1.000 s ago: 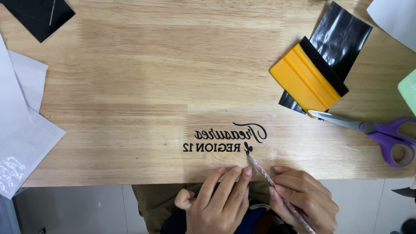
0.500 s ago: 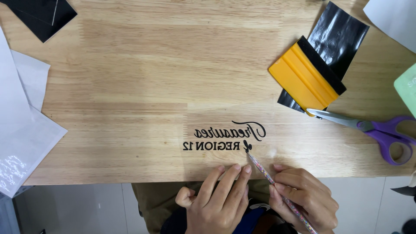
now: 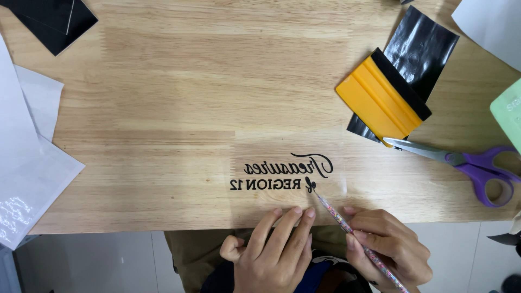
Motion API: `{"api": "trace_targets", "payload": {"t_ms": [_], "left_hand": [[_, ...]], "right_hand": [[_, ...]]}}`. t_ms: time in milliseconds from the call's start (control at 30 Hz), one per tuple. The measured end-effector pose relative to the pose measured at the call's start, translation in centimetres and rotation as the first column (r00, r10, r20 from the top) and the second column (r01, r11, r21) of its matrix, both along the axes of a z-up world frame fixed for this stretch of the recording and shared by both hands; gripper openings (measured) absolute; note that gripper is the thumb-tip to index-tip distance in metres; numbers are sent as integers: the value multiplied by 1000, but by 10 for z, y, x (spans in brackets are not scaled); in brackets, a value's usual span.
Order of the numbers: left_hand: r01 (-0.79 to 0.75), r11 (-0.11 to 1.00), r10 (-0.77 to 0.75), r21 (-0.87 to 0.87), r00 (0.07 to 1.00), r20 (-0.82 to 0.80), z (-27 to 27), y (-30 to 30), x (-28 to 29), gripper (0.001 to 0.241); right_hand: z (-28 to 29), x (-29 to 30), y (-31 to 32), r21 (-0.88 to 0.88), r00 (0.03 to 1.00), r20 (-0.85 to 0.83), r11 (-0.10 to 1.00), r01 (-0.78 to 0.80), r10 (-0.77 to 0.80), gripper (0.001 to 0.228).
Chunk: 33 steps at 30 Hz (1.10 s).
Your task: Using a precision weeding tool to remove excess vinyl from a cut decal on a wooden surface.
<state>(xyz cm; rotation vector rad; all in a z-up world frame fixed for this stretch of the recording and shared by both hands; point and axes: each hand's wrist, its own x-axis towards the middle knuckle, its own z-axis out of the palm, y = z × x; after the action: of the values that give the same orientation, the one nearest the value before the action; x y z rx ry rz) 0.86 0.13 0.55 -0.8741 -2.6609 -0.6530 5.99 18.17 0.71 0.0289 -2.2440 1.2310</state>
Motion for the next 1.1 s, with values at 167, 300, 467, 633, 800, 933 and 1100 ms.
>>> {"api": "trace_targets", "payload": {"t_ms": [167,300,467,633,800,933,1100], "left_hand": [[38,999,-37,-22,998,51,6,-3,-2,31],[48,999,-46,-18,996,72,24,1,-12,35],[32,999,-33,14,993,116,35,2,-19,29],[-34,999,35,23,999,-15,42,4,-36,16],[-58,998,58,10,996,-66,41,4,-33,16],[-56,998,54,-16,993,-102,45,2,-33,16],[-34,999,34,11,999,-30,36,-5,-26,15]], "right_hand": [[3,0,-2,14,1000,25,1000,14,-14,14],[-1,1,1,-28,1000,-8,999,-28,28,12],[-17,21,16,-110,991,-66,986,-126,119,13],[-25,32,14,-296,984,-176,953,-60,7,9],[-19,34,6,-398,989,-121,917,27,-82,10],[-16,36,2,-366,986,-122,928,65,-118,11],[-8,38,0,-389,975,-177,920,55,-133,9]]}}
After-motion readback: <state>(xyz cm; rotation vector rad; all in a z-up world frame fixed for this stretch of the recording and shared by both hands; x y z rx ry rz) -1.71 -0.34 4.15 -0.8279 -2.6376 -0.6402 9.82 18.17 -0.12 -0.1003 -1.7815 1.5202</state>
